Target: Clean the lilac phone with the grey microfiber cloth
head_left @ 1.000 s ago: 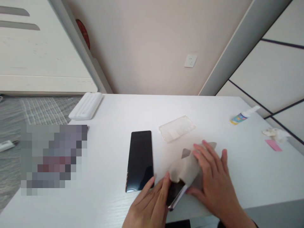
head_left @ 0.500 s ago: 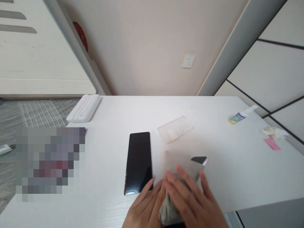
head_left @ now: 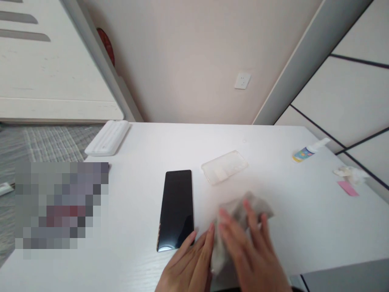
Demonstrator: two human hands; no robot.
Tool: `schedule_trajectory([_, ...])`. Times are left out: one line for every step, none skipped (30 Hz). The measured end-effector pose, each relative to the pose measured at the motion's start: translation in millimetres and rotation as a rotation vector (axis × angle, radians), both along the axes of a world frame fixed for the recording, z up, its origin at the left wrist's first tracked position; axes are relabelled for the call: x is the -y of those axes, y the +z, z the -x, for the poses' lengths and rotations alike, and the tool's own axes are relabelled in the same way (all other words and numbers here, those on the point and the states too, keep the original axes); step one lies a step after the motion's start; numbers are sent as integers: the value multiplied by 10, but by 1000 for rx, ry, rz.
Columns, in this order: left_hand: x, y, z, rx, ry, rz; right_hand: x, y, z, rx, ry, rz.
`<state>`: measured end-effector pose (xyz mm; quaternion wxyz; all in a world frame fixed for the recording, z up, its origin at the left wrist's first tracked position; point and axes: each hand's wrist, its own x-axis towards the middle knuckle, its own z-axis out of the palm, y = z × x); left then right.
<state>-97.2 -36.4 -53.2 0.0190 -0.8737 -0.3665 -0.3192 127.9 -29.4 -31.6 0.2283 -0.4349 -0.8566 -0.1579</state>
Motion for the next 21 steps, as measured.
schedule_trajectory([-5, 1, 3, 2, -12, -8, 7, -4, 8, 35, 91, -24])
schedule_trajectory([-9, 1, 6, 1, -15, -7, 9, -8, 10, 52, 127, -26])
schedule_trajectory([-11, -1, 7, 0, -11, -2, 5, -14, 6, 43, 97, -4])
schedule_trajectory([-13, -3, 7, -4, -1, 8, -3, -20, 2, 10, 16, 38])
schedule_trajectory([-13, -7, 7, -6, 17, 16, -8, -26, 4, -29, -82, 80])
schedule_trajectory([-15, -13, 8, -7, 23, 16, -9, -33, 18, -66, -151, 90])
schedule_trajectory([-17, -18, 10, -3, 15, 8, -4, -39, 43, -88, -176, 71])
schedule_trajectory([-22, -21, 16, 4, 1, -1, 6, -43, 75, -58, -125, 25])
schedule_trajectory([-29, -21, 22, 14, -13, -8, 15, -43, 105, -19, -42, -39])
schedule_trajectory([-38, -14, 29, 25, -24, -9, 19, -37, 125, 15, 40, -92])
schedule_trajectory([-48, 1, 33, 38, -33, -10, 16, -25, 129, 52, 61, -75])
schedule_trajectory([-59, 25, 33, 50, -36, -7, 6, -9, 118, 39, 22, -46])
schedule_trajectory([-71, 59, 27, 64, -30, -5, -8, 9, 98, 11, -36, 1])
schedule_trajectory([-82, 99, 14, 75, -27, -3, -19, 26, 78, -33, -93, 42])
schedule_trajectory([-91, 145, -6, 90, -26, -5, -21, 38, 68, -87, -117, 55])
schedule_trajectory([-99, 191, -31, 110, -28, -7, -10, 45, 77, -133, -99, 39])
schedule_trajectory([-105, 233, -60, 129, -39, -3, 15, 45, 107, -168, -55, -1])
schedule_trajectory([-109, 268, -91, 146, -51, 11, 52, 41, 158, -193, -8, -48])
schedule_trajectory([-109, 292, -121, 166, -63, 22, 92, 37, 226, -215, 25, -97])
schedule_trajectory([-105, 303, -149, 185, -68, 32, 128, 35, 304, -252, 27, -142])
schedule_trajectory([-98, 303, -174, 202, -58, 38, 152, 37, 387, -314, -1, -174])
